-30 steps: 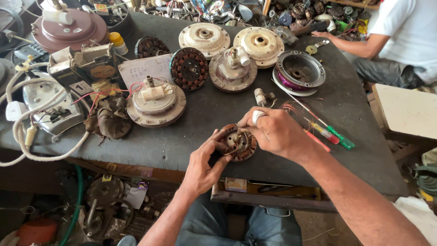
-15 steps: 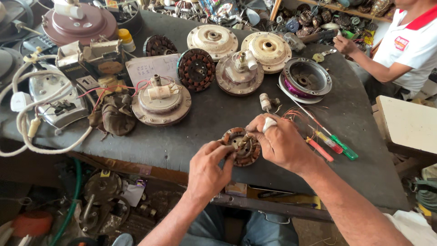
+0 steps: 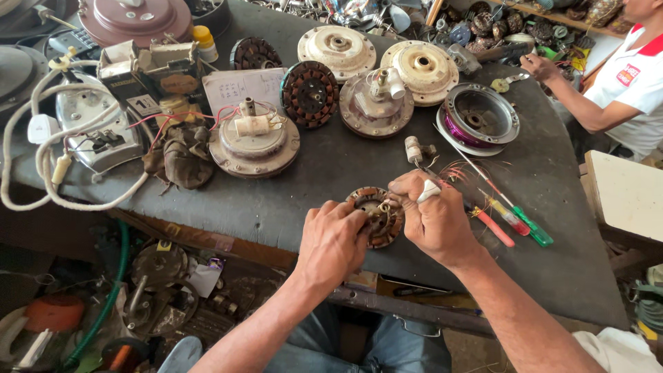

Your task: The person works on a small circular electrical component on a cluttered workbench, using a screwdriver and pliers to adjust internal parts. They repeatedly insert and remove a small cylindrical piece while manipulating wires and coils.

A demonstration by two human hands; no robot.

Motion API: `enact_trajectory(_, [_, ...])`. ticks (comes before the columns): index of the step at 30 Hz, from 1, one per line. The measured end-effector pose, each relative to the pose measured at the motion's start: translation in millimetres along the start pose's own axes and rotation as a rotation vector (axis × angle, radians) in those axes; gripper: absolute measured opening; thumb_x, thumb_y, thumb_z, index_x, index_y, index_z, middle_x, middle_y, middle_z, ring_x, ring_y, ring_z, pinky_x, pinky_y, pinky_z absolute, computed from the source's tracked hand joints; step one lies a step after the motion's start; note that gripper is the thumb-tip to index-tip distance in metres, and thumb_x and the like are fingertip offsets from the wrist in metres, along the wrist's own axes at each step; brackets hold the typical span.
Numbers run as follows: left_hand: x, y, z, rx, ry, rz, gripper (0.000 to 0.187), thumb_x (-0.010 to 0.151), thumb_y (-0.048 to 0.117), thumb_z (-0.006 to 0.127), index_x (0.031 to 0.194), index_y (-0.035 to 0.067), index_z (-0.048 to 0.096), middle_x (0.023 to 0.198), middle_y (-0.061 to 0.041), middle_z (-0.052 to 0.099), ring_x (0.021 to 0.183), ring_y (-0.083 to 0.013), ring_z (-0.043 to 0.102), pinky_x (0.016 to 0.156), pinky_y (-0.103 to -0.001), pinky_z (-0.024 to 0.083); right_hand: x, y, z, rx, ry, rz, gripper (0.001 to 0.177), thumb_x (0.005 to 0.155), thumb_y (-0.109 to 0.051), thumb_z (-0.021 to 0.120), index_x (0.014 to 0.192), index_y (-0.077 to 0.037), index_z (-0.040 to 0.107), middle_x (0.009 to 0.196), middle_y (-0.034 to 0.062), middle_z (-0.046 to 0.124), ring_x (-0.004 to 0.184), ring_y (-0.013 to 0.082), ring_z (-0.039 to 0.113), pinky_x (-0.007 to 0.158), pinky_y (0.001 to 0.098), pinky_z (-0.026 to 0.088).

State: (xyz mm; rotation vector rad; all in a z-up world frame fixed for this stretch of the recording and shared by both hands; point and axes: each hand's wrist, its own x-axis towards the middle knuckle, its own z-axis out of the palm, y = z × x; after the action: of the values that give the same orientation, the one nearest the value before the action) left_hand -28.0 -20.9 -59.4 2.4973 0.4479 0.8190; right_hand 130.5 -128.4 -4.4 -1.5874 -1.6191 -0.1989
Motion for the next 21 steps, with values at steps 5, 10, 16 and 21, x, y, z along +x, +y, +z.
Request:
enact_trajectory(5, [-2,6,4,0.058,0.121,0.001,0.015,0.075,0.016,0.073,0.089,0.010,0.068,0.099,-0.006,0.068,0.095,-0.0276,0.061,0.083,-0.047,0.041,-5,5,10,0.059,0.055,-0.012,0.015,0.098,0.010,0.060,0.109,0.000,0.057,0.096,0.0144,0.070,0.082,0.0219,0.076,0.070,0.0301,0.063])
enact_trajectory(10, [-1,9,6,0.102,0.106,-0.017,0.016,0.076,0.015,0.073,0.091,0.010,0.070,0.099,-0.006,0.068,0.095,-0.0258,0.061,0.085,-0.048,0.038,-7,7,17,0.105,0.103,0.008,0.016,0.099,0.012,0.056,0.108,-0.001,0.056,0.098,0.0146,0.070,0.081,0.0203,0.076,0.071,0.0293,0.064])
enact_trajectory(16, [6,10,4,0.103,0.103,0.000,0.020,0.073,0.011,0.070,0.093,0.011,0.072,0.099,-0.005,0.069,0.093,-0.0250,0.061,0.084,-0.050,0.038,-5,6,17,-0.131,0.157,-0.220,0.018,0.095,0.010,0.060,0.109,-0.002,0.058,0.099,0.0158,0.071,0.082,0.0255,0.073,0.068,0.0333,0.059])
enact_trajectory(21, [6,11,8,0.120,0.079,-0.043,0.015,0.076,0.010,0.069,0.090,0.012,0.073,0.097,-0.004,0.069,0.093,-0.0241,0.062,0.085,-0.050,0.038,-2,2,19,0.097,0.150,-0.129,0.023,0.099,0.011,0.057,0.117,-0.004,0.056,0.100,0.0136,0.069,0.080,0.0210,0.073,0.071,0.0316,0.062])
